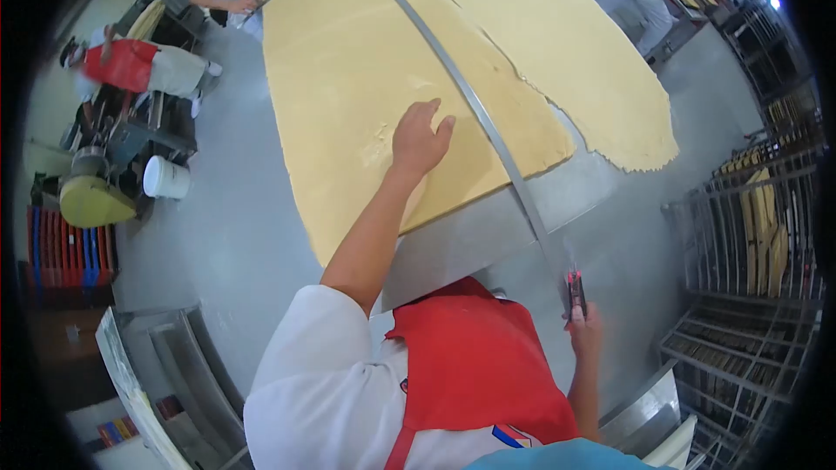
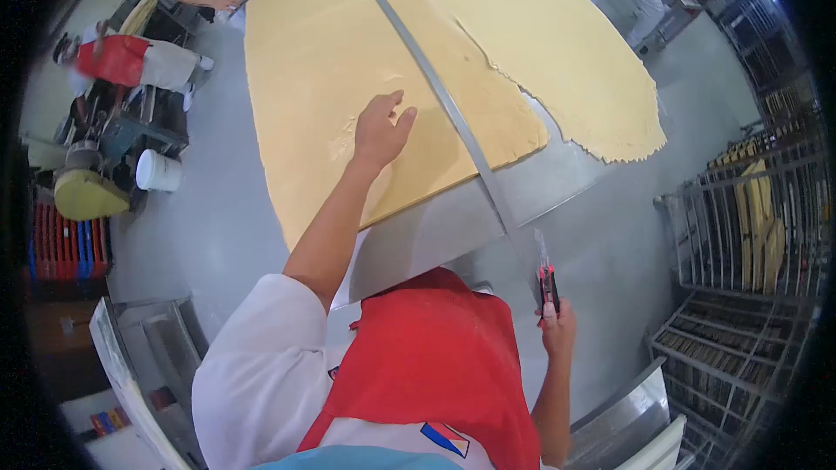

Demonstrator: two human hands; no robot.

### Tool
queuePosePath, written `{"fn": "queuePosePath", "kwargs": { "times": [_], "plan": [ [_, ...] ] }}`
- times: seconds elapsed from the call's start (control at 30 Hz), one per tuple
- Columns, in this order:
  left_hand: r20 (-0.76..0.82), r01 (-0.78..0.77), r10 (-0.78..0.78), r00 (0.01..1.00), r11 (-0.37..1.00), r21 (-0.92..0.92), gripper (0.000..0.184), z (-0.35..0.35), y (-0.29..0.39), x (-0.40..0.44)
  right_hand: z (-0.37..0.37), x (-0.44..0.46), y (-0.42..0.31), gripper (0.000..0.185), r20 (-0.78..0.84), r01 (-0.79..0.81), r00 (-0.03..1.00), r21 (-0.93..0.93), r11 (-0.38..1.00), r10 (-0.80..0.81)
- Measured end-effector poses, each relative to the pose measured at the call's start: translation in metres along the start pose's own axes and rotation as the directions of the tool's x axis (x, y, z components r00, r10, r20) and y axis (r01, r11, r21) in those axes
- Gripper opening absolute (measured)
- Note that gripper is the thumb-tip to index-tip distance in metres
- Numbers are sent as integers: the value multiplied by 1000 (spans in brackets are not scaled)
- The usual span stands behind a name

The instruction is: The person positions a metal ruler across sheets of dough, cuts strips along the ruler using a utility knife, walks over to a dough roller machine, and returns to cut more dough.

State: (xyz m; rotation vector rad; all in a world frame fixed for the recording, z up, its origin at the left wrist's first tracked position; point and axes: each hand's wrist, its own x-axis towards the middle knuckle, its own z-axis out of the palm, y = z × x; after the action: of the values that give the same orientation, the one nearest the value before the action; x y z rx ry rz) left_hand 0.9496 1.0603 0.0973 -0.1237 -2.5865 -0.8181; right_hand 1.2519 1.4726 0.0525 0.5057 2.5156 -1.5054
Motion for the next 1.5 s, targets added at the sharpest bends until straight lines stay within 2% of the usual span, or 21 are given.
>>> {"fn": "queuePosePath", "kwargs": {
  "times": [0.07,0.1,0.13,0.17,0.2,0.27,0.3,0.37,0.47,0.5,0.57,0.6,0.67,0.7,0.77,1.07,1.5],
  "plan": [
    [222,363,-312,924,898,-247,40,-1,12,3,0,0,1,49,-93,24,995,64,998,-18],
    [220,368,-320,922,900,-232,40,0,19,3,1,-3,5,47,-148,9,989,96,995,6],
    [381,563,-427,820,719,-406,40,2,26,5,0,-6,0,47,-136,1,991,108,994,14],
    [552,724,-469,690,465,-509,41,7,34,8,-5,-10,-6,46,-162,13,987,103,995,4],
    [555,730,-476,683,473,-493,41,16,41,12,-12,-17,-13,45,-187,24,982,96,995,-5],
    [634,740,-481,606,47,-671,43,38,53,21,-26,-31,-15,45,-203,51,979,96,994,-31],
    [626,740,-489,607,62,-670,43,46,57,27,-26,-32,-11,45,-233,94,970,88,992,-71],
    [586,597,-441,680,-130,-792,35,58,58,31,-26,-36,8,46,-215,111,973,131,985,-81],
    [595,671,-521,612,-57,-739,25,67,47,24,-28,-56,33,46,-206,93,977,174,980,-56],
    [603,679,-509,614,-49,-732,25,65,49,24,-27,-61,41,47,-201,70,979,118,991,-45],
    [574,719,-562,595,53,-693,20,56,49,22,-25,-66,50,49,-194,16,981,48,999,-7],
    [577,719,-562,593,48,-693,20,52,45,26,-21,-65,48,49,-194,15,981,43,999,-6],
    [590,757,-525,613,176,-630,19,48,33,30,-14,-63,44,48,-210,-5,977,94,996,25],
    [594,762,-533,603,164,-626,19,47,27,33,-11,-60,42,48,-201,-12,979,84,996,29],
    [592,772,-516,619,263,-579,19,48,18,45,-5,-54,37,44,-176,34,984,84,996,-19],
    [643,820,-509,572,362,-443,23,55,-10,70,18,-44,0,43,-130,-11,991,160,987,32],
    [628,810,-512,586,404,-426,21,57,-18,76,37,-41,1,43,-135,-36,989,171,985,60]
  ]
}}
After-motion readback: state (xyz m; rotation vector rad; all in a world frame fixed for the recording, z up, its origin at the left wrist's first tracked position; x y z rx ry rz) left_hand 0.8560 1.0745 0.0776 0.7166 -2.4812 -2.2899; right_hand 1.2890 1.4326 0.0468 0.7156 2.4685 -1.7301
